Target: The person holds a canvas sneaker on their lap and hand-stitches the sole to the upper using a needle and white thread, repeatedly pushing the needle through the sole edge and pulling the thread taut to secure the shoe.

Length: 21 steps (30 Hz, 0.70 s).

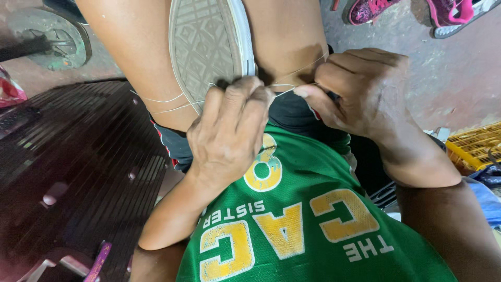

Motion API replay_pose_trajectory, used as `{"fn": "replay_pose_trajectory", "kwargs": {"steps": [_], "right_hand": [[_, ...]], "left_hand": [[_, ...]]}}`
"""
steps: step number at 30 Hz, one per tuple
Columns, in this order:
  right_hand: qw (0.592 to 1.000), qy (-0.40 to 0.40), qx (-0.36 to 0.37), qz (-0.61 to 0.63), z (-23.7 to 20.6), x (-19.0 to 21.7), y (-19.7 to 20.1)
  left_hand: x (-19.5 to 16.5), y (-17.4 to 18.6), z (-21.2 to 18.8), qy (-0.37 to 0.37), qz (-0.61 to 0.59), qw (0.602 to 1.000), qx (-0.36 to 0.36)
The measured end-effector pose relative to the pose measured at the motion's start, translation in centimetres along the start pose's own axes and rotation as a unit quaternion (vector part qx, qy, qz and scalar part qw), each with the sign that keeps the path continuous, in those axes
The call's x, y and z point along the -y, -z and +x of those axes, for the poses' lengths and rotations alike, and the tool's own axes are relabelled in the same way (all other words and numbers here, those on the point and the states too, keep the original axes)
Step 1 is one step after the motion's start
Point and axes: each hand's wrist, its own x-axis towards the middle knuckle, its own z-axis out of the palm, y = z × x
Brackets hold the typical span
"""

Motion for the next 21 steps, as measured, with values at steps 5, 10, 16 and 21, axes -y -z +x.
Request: {"fn": "replay_pose_trajectory", "kwargs": {"steps": [5,10,16,21], "right_hand": [[0.991,0.104,0.017,0.076,1.5,0.4,-1.6],[0.984,0.029,-0.046,0.168,0.9,0.5,-3.4],[0.923,-0.089,0.113,0.357,-0.9,-0.7,-1.2],[0.932,-0.045,0.003,0.36,-0.9,0.4,1.1]], "left_hand": [[0.5,0.5,-0.1,0.025,-0.112,0.992,-0.045],[0.5,2.3,-0.6,0.241,-0.4,0.884,-0.011],[1.1,3.4,-0.4,0.257,-0.541,0.799,0.057],[0.3,2.6,0.4,0.17,-0.314,0.931,0.074]]}}
